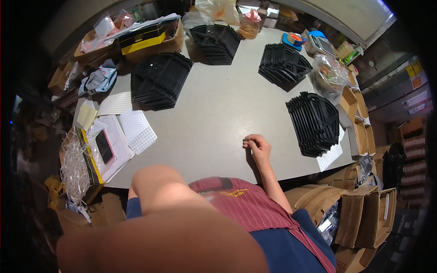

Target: The person peels small white circular stickers from a sheet and applies them to black plastic components before stacking the components on a table.

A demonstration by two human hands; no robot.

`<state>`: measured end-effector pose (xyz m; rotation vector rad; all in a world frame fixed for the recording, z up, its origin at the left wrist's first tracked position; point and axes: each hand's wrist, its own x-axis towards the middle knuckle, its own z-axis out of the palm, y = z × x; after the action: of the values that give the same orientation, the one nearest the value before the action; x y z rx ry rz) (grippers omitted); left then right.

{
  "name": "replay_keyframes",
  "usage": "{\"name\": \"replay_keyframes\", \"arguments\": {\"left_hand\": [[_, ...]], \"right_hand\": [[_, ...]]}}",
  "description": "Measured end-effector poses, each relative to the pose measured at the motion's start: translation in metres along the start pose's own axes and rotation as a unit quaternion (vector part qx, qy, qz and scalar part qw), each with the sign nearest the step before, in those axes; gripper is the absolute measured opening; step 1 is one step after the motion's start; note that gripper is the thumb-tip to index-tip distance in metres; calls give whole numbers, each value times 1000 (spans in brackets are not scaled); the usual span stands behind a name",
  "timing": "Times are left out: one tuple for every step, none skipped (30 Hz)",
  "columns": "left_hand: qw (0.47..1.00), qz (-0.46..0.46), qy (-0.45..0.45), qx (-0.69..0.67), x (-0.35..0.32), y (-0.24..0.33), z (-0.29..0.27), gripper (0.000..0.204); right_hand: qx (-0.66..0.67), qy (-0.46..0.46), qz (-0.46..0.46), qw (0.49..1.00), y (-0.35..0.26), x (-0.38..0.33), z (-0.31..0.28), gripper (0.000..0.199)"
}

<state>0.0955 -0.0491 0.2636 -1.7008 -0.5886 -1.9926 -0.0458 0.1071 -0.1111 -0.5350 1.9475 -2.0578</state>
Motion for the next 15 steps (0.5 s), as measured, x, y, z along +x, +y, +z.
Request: {"name": "replay_keyframes", "arguments": {"left_hand": [[1000,0,-1,0,1,-1,0,43],[1000,-1,0,-2,0,0,-1,44],[1000,-1,-1,0,0,0,0,44],[1000,-1,-1,-2,0,1,0,44],[1000,-1,0,-2,-1,1,0,44],[1000,0,0,-4,-1,1,-1,45],[1000,0,-1,-5,1,2,-1,45],[1000,-1,-1,-5,1,4,-2,45],[1000,0,0,-7,0,3,0,45],[1000,0,2,-7,-1,3,2,46],[1000,-1,2,-6,-1,3,1,46],[1000,1,1,-6,-2,2,0,46],[1000,1,-1,-7,-2,2,1,46],[1000,2,0,-7,-2,2,2,46],[1000,1,-3,-2,-2,3,3,47]], "right_hand": [[-10,0,-1,1000,0,0,0,13],[-11,1,0,1000,0,-1,0,13],[-3,0,-1,1000,0,-1,1,12],[6,-1,-2,1000,0,0,1,12],[5,-1,-2,1000,0,0,1,12],[-6,-2,-3,1000,0,-1,0,12],[-16,-4,-5,1000,0,0,0,12],[-18,-4,-4,1000,2,0,0,12],[-18,2,-7,1000,4,-1,1,13],[-18,8,-9,1000,6,-2,1,14],[-19,7,-6,1000,7,-1,0,14],[-3,12,2,1000,6,2,1,14],[14,17,11,1000,5,3,3,13],[17,15,13,1000,2,0,1,14],[20,11,10,1000,-1,1,3,14]]}}
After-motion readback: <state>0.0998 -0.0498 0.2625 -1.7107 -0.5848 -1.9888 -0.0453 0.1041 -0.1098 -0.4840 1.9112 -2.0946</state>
